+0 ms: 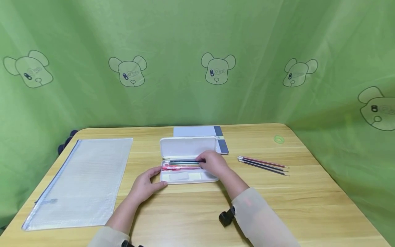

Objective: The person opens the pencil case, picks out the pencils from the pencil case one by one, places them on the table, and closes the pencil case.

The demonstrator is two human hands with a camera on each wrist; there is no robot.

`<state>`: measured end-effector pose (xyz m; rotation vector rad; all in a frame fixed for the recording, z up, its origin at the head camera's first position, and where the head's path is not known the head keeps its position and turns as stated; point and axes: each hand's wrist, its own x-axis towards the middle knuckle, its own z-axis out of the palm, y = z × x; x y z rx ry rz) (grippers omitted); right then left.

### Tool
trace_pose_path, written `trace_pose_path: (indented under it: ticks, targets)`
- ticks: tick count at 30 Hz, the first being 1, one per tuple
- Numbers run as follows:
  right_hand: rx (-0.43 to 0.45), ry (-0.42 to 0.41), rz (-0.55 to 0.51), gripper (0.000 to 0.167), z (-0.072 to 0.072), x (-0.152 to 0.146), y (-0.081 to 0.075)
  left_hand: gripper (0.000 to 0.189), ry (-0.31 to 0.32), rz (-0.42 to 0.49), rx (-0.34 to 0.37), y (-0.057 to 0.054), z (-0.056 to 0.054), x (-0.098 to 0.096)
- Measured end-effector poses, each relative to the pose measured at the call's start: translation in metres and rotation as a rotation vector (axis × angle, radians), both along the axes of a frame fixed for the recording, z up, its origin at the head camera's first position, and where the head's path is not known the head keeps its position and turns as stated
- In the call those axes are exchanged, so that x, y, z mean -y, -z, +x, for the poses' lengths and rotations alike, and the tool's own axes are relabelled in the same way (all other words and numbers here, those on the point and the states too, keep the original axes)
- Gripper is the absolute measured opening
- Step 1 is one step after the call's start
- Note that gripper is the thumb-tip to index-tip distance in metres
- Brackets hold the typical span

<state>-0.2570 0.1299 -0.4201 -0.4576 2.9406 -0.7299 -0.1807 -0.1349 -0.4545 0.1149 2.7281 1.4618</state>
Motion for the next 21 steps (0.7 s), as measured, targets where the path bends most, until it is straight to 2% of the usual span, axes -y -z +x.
trace_pose_path:
  ticks: [11,16,21]
  targets:
    - [-0.055,-0.066,0.076,0.02,-0.001,0.002,0.001,0.065,0.002,0.009,0.012,0.001,-0.001,0.0]
    - [-0.034,-0.087,0.014,0.018,0.0,-0.002,0.001,0.064,0.001,0.008,0.017,0.001,0.0,0.0]
    - [0.044,-0.061,-0.104,0.018,0.002,-0.011,-0.005,0.064,0.001,0.008,0.013,0.0,0.0,0.0]
